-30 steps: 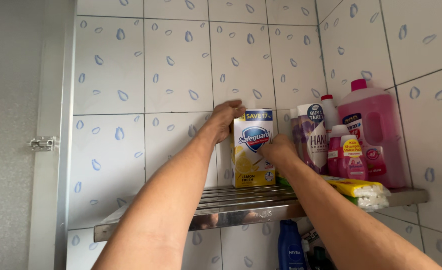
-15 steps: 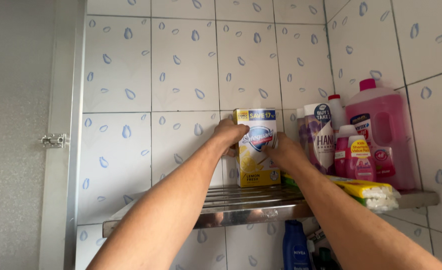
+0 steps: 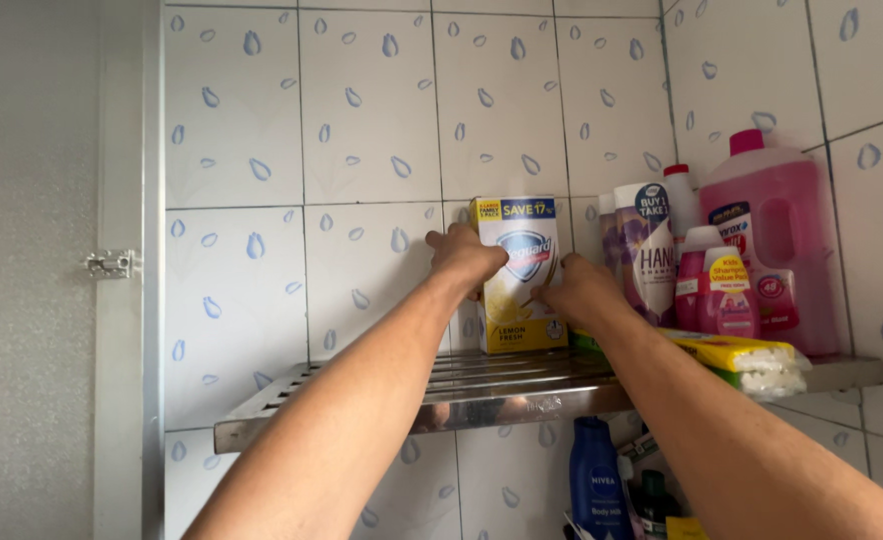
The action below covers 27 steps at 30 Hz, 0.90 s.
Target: The person transports various items, including cleaner bottles, shampoo, detergent packets, and a soap box, from the hallway floor into the bathroom and places them onto a metal shelf by hand.
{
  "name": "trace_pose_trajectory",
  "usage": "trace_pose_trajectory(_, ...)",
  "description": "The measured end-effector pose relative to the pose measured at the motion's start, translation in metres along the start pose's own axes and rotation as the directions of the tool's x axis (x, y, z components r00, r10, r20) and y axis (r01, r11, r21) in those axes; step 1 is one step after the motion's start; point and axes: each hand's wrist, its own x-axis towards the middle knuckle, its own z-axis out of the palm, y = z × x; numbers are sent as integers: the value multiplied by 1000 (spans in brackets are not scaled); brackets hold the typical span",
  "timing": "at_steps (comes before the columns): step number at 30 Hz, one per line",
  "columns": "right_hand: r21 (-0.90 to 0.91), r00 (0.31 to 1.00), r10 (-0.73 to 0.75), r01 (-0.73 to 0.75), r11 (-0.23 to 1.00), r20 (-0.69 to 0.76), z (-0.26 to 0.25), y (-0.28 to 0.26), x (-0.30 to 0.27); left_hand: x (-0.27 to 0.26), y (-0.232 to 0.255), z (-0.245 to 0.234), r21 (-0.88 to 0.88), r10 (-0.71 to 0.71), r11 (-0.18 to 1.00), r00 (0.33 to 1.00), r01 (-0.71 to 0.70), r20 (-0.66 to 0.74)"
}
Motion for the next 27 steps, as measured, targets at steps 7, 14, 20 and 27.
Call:
trace_pose_trajectory(7,-8,999,16,-17,1000,-34,-2,1,-2,-5,2,0,-40,-7,999,1000,7,-9)
trace_pose_trajectory(14,-4,997,19,-20,1000,-77,-5,-4,-4,-13,5,-9,-80,-37,996,999,38,4)
trace_pose_trajectory(20,20,980,-9,14,1000,-197,-13,-12,-15,-12,8,-16,-78,129,987,984,-140,-126)
trace_pose_trajectory(27,0,954,-77,81,997,-291,-23,-38,-42,-35,10,-31,9,137,991,983,-137,-125)
